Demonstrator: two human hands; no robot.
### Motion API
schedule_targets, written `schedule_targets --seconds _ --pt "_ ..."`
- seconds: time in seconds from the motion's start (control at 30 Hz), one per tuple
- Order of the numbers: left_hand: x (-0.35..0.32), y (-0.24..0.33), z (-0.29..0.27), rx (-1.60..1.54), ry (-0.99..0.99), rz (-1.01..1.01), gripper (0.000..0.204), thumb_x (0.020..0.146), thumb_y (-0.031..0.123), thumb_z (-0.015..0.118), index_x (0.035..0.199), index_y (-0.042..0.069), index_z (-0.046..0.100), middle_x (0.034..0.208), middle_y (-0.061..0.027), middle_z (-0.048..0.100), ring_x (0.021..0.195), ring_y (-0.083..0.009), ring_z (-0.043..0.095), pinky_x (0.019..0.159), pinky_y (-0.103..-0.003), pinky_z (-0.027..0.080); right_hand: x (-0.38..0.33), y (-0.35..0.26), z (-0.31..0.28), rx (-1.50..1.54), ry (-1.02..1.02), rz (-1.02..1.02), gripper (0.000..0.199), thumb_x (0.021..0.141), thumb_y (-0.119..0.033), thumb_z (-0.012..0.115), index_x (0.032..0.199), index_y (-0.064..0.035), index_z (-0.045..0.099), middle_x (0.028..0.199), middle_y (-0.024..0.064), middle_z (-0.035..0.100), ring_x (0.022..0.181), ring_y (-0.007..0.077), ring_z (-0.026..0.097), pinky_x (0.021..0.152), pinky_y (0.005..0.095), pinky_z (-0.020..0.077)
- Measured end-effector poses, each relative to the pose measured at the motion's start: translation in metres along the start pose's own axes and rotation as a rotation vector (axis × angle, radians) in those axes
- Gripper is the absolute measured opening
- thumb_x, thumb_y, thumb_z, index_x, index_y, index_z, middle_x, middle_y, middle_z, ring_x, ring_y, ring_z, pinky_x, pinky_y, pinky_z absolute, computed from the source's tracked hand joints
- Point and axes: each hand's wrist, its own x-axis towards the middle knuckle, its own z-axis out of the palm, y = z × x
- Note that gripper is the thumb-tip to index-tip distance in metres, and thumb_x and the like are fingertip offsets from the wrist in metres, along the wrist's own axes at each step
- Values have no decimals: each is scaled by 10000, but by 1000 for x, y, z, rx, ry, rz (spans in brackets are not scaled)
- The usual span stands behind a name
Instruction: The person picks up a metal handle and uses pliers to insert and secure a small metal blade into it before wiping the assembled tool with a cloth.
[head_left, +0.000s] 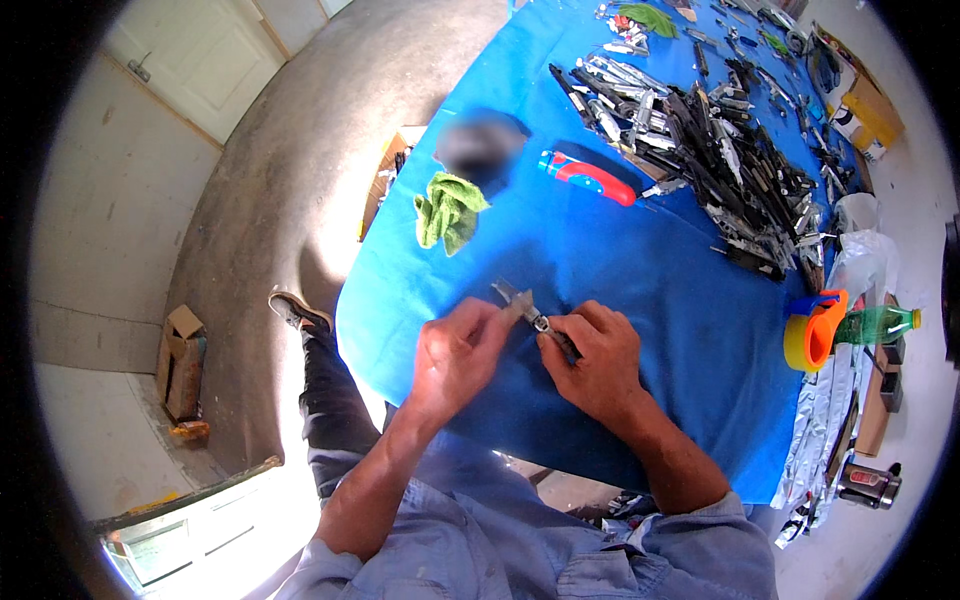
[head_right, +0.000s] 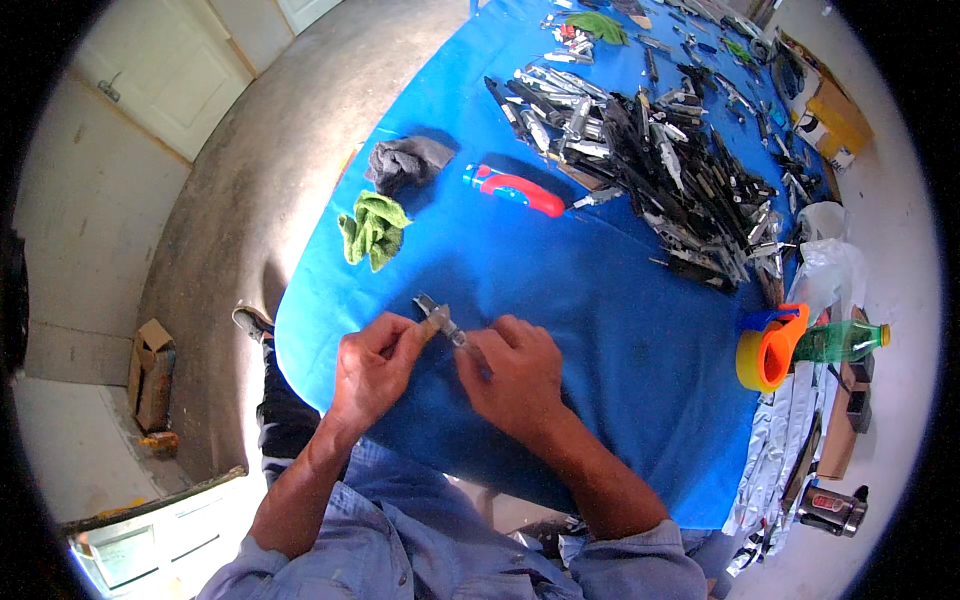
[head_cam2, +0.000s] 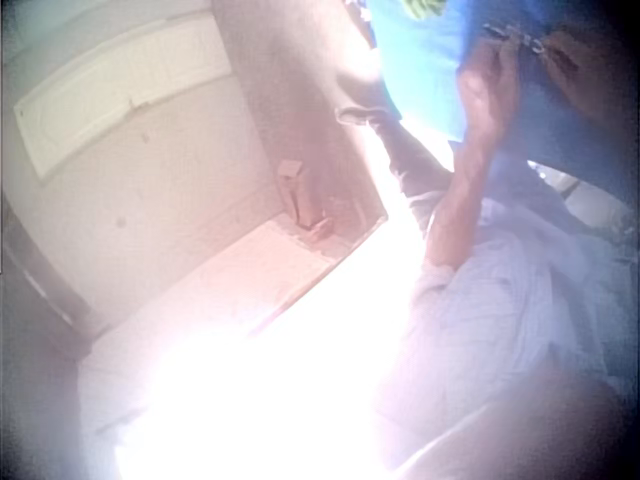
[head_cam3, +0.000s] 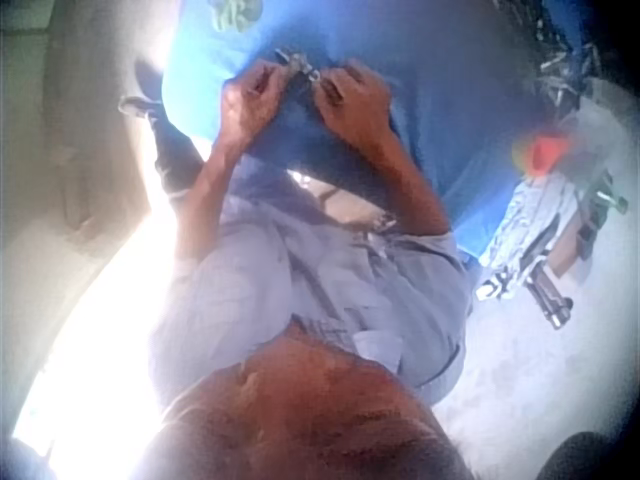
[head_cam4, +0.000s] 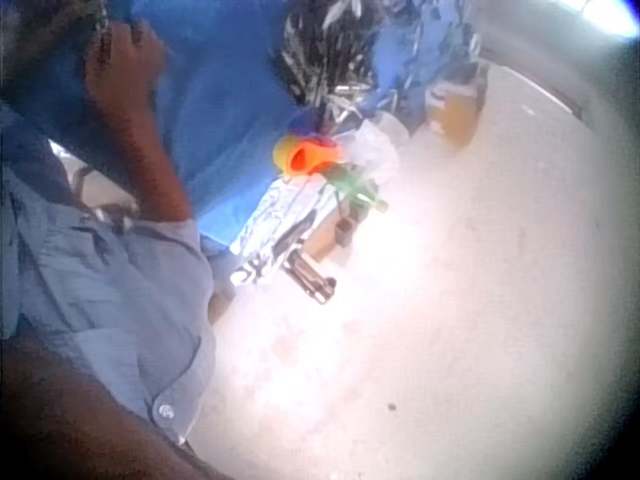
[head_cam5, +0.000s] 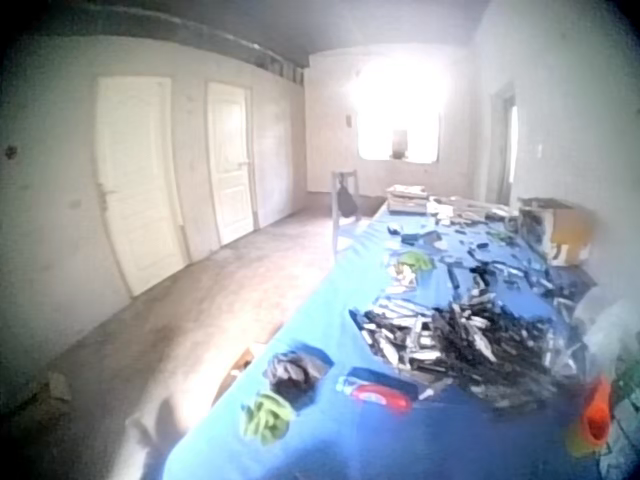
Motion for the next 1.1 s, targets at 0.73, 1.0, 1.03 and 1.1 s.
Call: schedule_targets --seconds 0.73,1.0,1.03,1.1 --pt "-1 -1 6 -58 63 -67 160 995 129 754 938 -17 723 717 5 667 658 -33 542 556 -258 456 0 -2 -1 7 12 -4 147 802 -172 807 885 -129 693 797 67 590 710 297 603 628 441 435" --pt "-3 0 6 -52 60 -26 179 995 150 762 930 -12 725 702 7 659 645 -42 545 555 -264 460 0 -1 0 -1 6 -10 144 806 -179 801 897 -132 700 800 68 591 711 297 602 626 439 435" --pt "-3 0 6 -41 64 -40 173 997 144 757 931 -12 725 700 5 658 643 -42 545 554 -262 459 -1 -1 0 -1 3 -7 145 806 -180 801 899 -132 701 800 68 592 711 298 602 626 439 435" --pt "-4 1 7 -18 73 -67 163 1001 132 749 932 -14 726 695 2 656 639 -41 545 552 -260 458 -1 -2 -1 -1 -2 -2 146 805 -180 802 902 -131 703 801 68 593 712 300 602 627 439 436"
